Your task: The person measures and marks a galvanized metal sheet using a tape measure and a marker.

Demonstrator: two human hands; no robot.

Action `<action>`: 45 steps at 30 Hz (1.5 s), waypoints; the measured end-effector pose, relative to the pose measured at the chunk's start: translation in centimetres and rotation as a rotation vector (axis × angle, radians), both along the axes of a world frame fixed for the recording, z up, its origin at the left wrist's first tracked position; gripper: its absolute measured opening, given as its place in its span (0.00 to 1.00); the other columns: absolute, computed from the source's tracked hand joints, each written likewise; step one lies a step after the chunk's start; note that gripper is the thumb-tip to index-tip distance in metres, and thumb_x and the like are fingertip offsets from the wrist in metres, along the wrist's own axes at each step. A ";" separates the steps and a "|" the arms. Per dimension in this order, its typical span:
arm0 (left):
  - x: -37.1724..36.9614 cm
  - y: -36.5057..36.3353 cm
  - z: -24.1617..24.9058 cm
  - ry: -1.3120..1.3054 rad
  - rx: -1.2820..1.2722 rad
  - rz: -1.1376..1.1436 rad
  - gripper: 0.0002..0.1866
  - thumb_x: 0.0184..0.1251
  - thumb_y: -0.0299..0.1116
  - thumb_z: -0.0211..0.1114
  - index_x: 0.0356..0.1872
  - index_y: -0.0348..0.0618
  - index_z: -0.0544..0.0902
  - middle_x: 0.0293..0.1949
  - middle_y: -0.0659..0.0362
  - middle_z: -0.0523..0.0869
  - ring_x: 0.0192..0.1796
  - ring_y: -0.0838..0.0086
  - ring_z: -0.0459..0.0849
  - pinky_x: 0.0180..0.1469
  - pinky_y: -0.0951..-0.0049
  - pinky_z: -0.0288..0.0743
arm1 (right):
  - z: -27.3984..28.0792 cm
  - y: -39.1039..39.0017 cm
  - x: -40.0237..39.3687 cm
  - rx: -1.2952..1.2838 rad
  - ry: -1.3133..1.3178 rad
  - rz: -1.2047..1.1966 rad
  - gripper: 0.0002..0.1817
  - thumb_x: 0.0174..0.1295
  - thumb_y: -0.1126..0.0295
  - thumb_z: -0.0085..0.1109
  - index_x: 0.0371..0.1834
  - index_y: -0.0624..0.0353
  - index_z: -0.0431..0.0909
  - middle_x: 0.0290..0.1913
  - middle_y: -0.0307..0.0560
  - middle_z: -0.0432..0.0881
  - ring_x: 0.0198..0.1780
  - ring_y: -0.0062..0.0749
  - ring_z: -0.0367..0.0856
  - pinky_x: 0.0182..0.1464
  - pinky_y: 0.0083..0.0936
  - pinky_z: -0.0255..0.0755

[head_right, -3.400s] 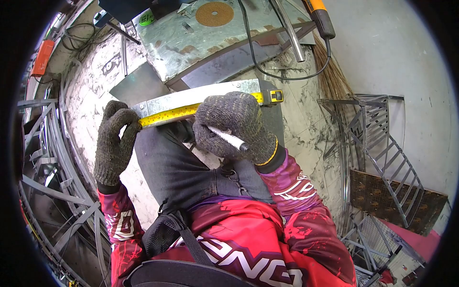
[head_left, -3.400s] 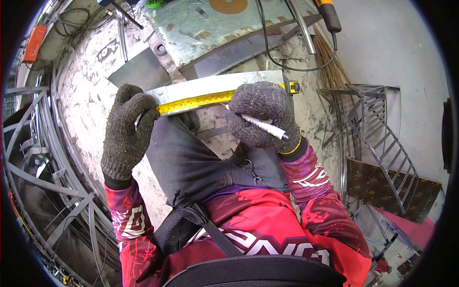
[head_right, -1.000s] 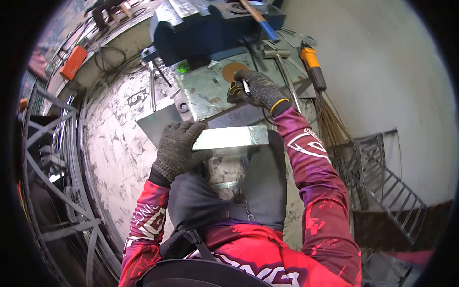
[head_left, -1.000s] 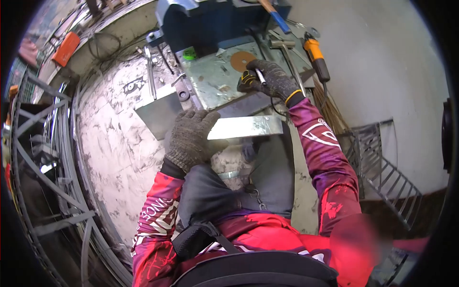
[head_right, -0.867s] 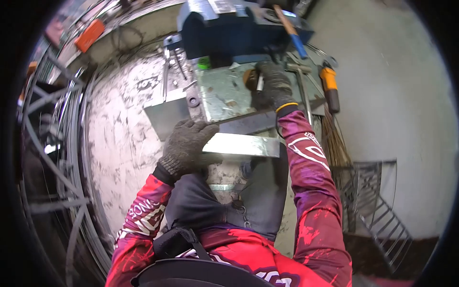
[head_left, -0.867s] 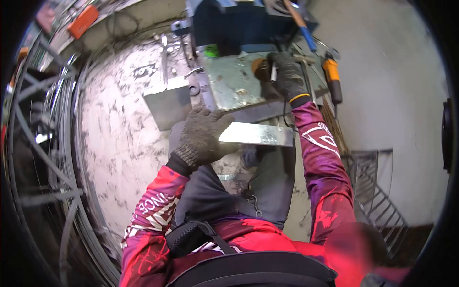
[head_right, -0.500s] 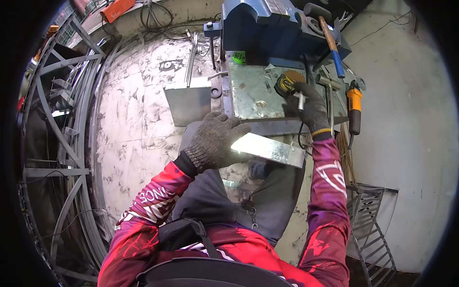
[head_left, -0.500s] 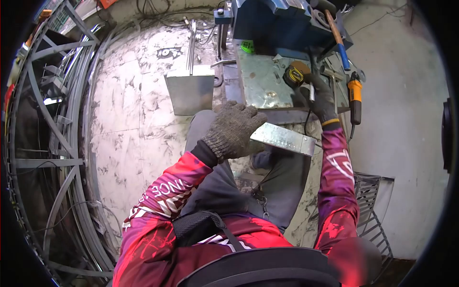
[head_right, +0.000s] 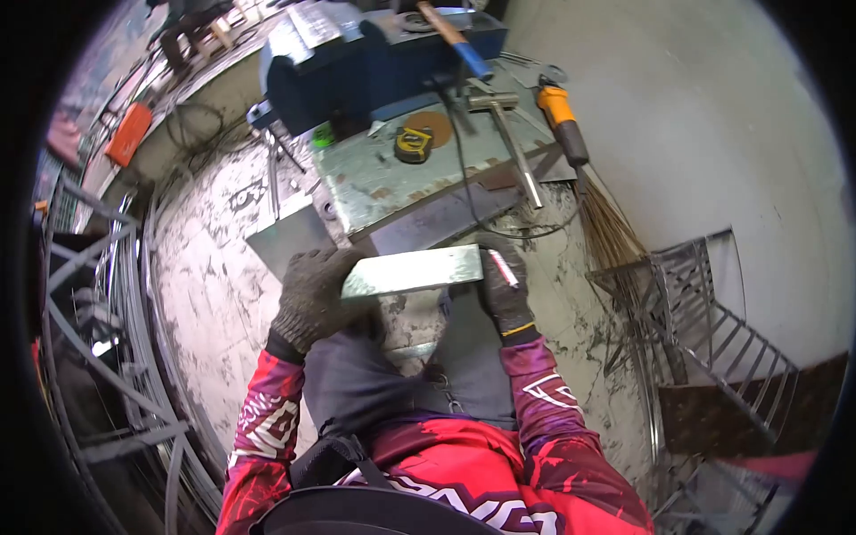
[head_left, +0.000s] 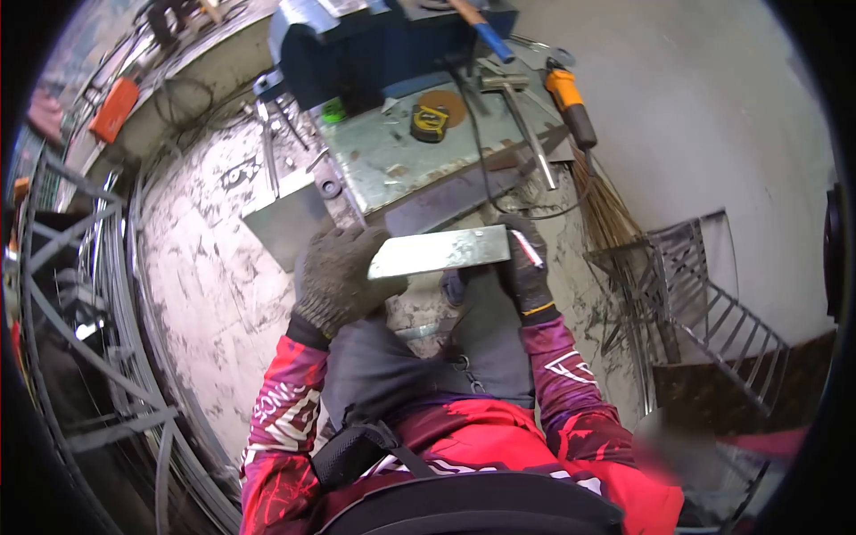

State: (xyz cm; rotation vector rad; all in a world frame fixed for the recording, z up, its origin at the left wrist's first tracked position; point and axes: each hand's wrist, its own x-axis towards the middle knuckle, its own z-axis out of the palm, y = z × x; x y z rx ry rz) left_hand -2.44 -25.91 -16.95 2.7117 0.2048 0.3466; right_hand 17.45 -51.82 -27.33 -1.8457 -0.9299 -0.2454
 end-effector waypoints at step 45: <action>-3.6 4.7 -14.1 -0.377 -1.790 0.300 0.36 0.86 0.62 0.51 0.53 0.32 0.86 0.47 0.48 0.91 0.52 0.58 0.89 0.60 0.56 0.82 | -5.2 0.3 1.9 0.060 0.559 0.115 0.16 0.83 0.59 0.55 0.54 0.62 0.84 0.44 0.45 0.87 0.44 0.28 0.85 0.48 0.29 0.81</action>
